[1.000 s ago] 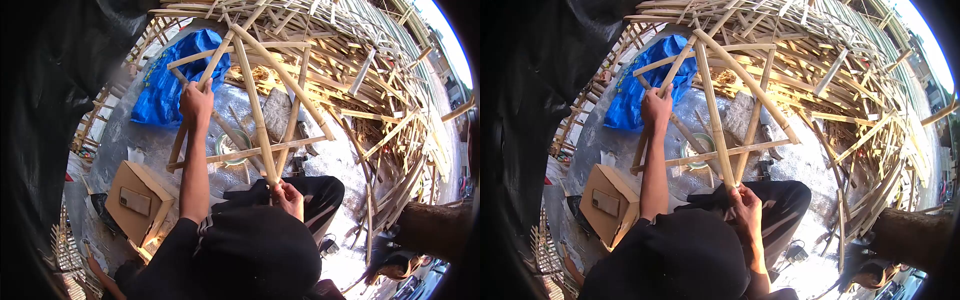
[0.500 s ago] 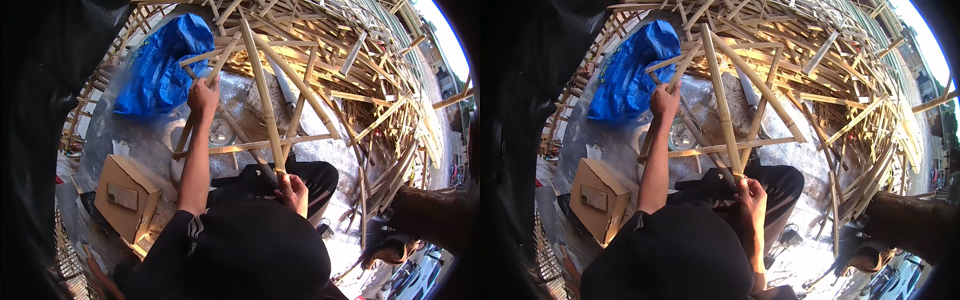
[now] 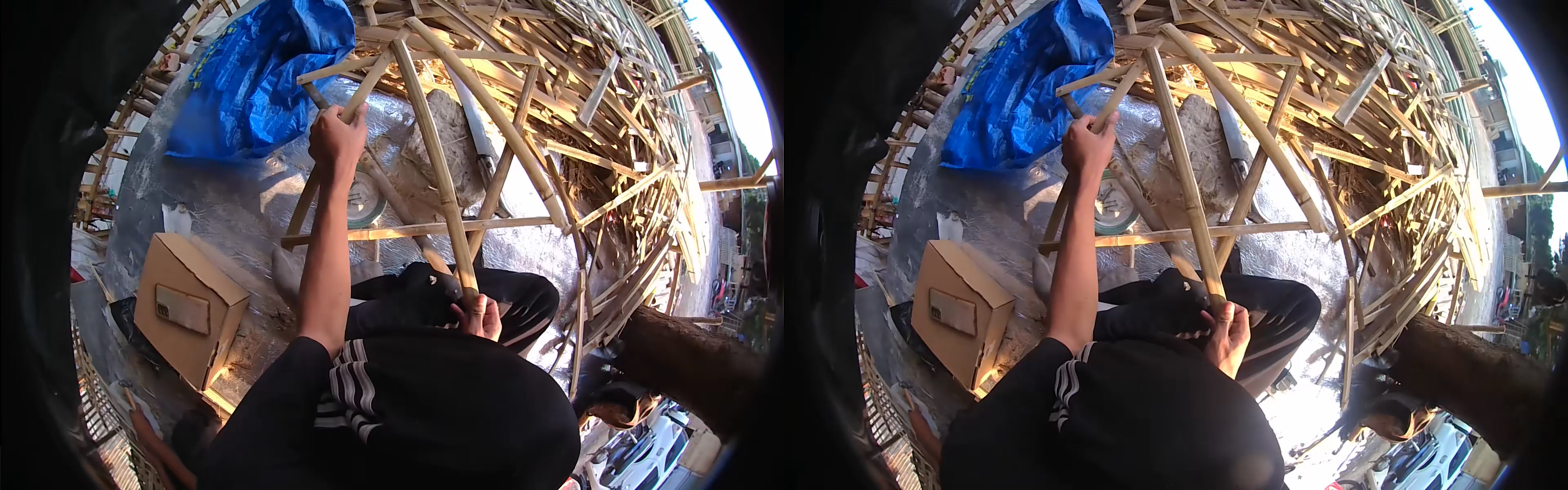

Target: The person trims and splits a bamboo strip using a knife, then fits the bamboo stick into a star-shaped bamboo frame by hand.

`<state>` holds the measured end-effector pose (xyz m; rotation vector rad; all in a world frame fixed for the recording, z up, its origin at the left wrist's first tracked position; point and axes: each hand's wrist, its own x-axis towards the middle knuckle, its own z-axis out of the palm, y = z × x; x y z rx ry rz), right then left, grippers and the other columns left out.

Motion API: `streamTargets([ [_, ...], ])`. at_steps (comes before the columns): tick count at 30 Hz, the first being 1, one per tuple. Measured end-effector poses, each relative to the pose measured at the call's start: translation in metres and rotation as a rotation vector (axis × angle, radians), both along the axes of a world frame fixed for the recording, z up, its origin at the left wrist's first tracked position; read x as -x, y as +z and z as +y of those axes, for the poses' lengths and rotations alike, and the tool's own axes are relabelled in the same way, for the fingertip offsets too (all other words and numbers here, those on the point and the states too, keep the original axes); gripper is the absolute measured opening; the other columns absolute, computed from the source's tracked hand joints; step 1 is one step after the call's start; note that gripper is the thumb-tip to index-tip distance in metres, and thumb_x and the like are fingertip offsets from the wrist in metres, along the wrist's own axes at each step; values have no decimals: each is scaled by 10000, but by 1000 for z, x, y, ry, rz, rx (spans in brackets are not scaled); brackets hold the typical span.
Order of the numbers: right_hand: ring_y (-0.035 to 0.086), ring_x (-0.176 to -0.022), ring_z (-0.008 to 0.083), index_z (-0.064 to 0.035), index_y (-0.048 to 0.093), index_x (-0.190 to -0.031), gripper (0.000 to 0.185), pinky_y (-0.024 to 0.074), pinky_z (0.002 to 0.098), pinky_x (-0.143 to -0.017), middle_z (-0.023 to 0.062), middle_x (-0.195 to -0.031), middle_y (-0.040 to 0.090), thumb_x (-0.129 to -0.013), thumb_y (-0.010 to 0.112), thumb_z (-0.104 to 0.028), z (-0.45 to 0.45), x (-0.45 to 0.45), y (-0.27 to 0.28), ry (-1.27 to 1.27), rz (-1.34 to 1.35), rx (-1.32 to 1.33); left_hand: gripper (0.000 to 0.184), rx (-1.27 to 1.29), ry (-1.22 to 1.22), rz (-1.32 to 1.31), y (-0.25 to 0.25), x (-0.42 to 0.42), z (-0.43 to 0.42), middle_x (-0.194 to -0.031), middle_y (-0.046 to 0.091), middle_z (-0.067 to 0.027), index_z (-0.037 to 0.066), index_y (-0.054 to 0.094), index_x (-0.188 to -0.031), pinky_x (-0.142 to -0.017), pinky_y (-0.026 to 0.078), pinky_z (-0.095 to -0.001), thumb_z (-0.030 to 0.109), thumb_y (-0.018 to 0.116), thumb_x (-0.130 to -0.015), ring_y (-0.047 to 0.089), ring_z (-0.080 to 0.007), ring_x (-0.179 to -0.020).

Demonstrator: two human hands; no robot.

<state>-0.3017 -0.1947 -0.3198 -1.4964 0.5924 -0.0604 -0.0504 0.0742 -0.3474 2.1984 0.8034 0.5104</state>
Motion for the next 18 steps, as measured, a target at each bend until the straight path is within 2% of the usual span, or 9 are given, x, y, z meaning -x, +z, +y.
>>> streamTargets([
  [1, 648, -894, 170, 9, 552, -1020, 354, 611, 350, -755, 100, -980, 635, -995, 560, -344, 2, 1, 4, -18, 47, -7, 491, 0, -5, 2, 1, 0, -1, -900, 700, -144, 77, 725, -887, -743, 518, -470, 557, 728, -784, 674, -374, -879],
  [3, 673, -889, 182, 0, 534, -1031, 346, 582, 292, -716, 102, -967, 635, -1018, 521, -345, 6, 5, 0, -46, 68, -11, 498, -6, -2, 10, 1, 0, 1, -916, 704, -139, 77, 724, -887, -742, 517, -473, 563, 729, -781, 674, -371, -874],
  [5, 683, -835, 184, -9, 520, -1039, 340, 559, 260, -664, 149, -1075, 655, -1018, 523, -348, 5, 18, -16, -136, -40, -89, 496, -35, 0, -17, -2, 0, 3, -887, 705, -129, 79, 724, -871, -724, 516, -471, 567, 727, -783, 675, -366, -850],
  [7, 677, -766, 174, -6, 507, -1044, 344, 541, 243, -626, 177, -1103, 670, -1017, 525, -348, 1, 19, -16, -124, -83, -115, 489, -38, -7, -16, -4, -2, 5, -838, 700, -119, 80, 722, -849, -703, 515, -462, 566, 724, -788, 677, -362, -822],
  [9, 658, -730, 153, -3, 515, -1021, 344, 545, 249, -623, 155, -988, 697, -1017, 527, -347, 3, 8, 3, 14, 61, 29, 485, -83, 12, -38, -9, -1, 3, -799, 693, -119, 75, 718, -827, -684, 512, -453, 559, 718, -798, 675, -361, -792],
  [11, 591, -642, 93, -12, 547, -964, 343, 474, 231, -566, 87, -787, 668, -1013, 544, -351, -1, -5, 4, 26, 133, 210, 488, -93, -14, -64, -8, 0, 6, -823, 685, -132, 63, 709, -830, -682, 509, -453, 551, 706, -814, 667, -363, -797],
  [14, 536, -612, 70, 4, 574, -917, 370, 398, 229, -559, 36, -664, 610, -1006, 566, -355, 2, -21, 36, 43, 194, 451, 453, -141, -40, -56, -8, 3, 4, -903, 674, -133, 48, 691, -857, -699, 520, -451, 500, 691, -846, 668, -362, -838],
  [15, 479, -480, 43, -29, 602, -908, 373, 343, 206, -452, 6, -597, 574, -972, 611, -397, -15, -17, 16, 52, 111, 483, 453, -139, -33, -53, -9, 3, 3, -903, 674, -133, 48, 691, -857, -699, 520, -451, 500, 691, -846, 668, -362, -838],
  [18, 491, -552, 50, 12, 627, -850, 412, 368, 223, -518, 0, -613, 564, -1013, 554, -359, 17, -26, 63, 116, 209, 393, 457, -166, -22, -77, -15, 2, 0, -911, 671, -144, 35, 693, -878, -695, 521, -451, 491, 680, -858, 666, -366, -840],
])
